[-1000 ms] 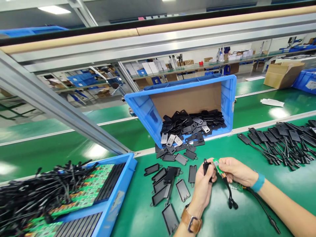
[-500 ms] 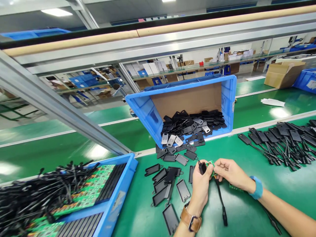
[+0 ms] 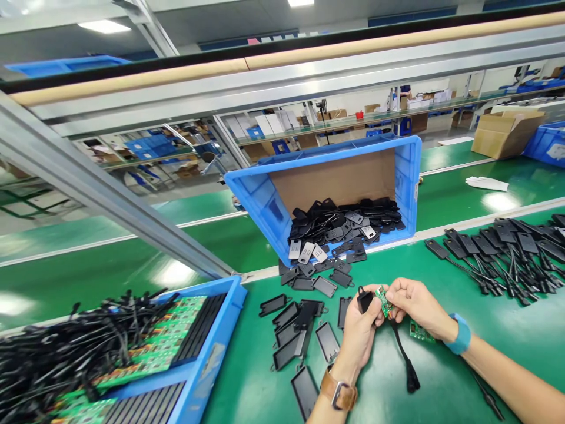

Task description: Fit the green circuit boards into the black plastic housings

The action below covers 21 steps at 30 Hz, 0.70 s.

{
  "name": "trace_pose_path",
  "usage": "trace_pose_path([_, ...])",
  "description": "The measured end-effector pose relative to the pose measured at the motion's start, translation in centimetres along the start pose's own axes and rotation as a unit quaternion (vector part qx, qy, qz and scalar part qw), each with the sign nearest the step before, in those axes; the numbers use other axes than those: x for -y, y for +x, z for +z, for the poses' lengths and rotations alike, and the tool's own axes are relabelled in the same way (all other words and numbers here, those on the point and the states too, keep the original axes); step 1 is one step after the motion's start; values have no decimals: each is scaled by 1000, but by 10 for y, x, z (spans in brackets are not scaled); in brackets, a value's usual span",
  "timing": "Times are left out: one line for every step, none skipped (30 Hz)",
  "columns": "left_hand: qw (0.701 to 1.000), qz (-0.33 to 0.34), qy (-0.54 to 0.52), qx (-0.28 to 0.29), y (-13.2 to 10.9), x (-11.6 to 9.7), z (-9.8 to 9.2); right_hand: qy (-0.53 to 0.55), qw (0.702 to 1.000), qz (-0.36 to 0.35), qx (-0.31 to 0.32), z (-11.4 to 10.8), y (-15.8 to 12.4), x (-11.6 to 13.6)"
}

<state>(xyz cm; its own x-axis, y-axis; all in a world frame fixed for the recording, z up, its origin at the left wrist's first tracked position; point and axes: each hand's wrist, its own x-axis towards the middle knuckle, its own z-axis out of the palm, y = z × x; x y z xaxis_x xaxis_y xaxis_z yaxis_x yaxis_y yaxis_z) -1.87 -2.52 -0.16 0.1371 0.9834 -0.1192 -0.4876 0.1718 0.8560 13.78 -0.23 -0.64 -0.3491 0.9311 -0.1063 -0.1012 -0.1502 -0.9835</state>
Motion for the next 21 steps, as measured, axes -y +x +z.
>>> trace_pose_path([1000,5,5,-7,1,1,0,-35,999,-18,-23,0,0,-1])
trace_pose_path([1000,9,9,-13,1,1,0,-70,996,-39,-46,1,0,-1])
trace_pose_path([1000,11,13,-18,2,2,0,-98,991,-60,-66,1,-1,0])
trace_pose_path([999,13,18,-25,2,3,0,-118,986,-80,-83,2,-2,1])
trace_pose_path([999,16,26,-31,2,4,-1,-132,982,-97,-94,3,-3,3])
trace_pose_path([998,20,39,-37,3,5,-1,-144,978,-113,-100,3,-4,5])
trace_pose_path([997,24,54,-43,3,6,-1,-155,974,-127,-102,4,-5,8])
trace_pose_path([996,29,71,-48,3,6,-1,-167,971,-140,-101,5,-6,10])
trace_pose_path([994,35,87,-52,3,7,-2,-178,967,-153,-99,5,-6,13])
trace_pose_path([993,39,100,-56,3,7,-2,-187,964,-164,-97,5,-7,14])
trace_pose_path([991,43,111,-59,3,7,-2,-191,962,-171,-94,5,-7,15])
trace_pose_path([990,46,118,-61,3,7,-2,-192,962,-174,-90,4,-7,15])
trace_pose_path([989,47,123,-62,3,7,-3,-190,962,-175,-86,4,-7,15])
trace_pose_path([989,48,128,-61,3,7,-3,-187,963,-174,-84,4,-7,14])
trace_pose_path([988,49,132,-60,2,7,-3,-183,965,-171,-83,3,-7,14])
trace_pose_path([988,50,135,-59,2,8,-3,-178,966,-166,-84,3,-7,14])
trace_pose_path([987,52,138,-59,2,8,-3,-172,968,-161,-88,3,-7,13])
trace_pose_path([987,52,139,-59,2,8,-3,-165,969,-155,-93,3,-7,13])
trace_pose_path([987,53,139,-59,2,9,-4,-158,971,-150,-99,4,-7,13])
trace_pose_path([987,53,139,-60,2,9,-4,-152,972,-145,-104,4,-7,13])
trace_pose_path([987,52,138,-60,2,9,-4,-148,973,-140,-108,4,-7,13])
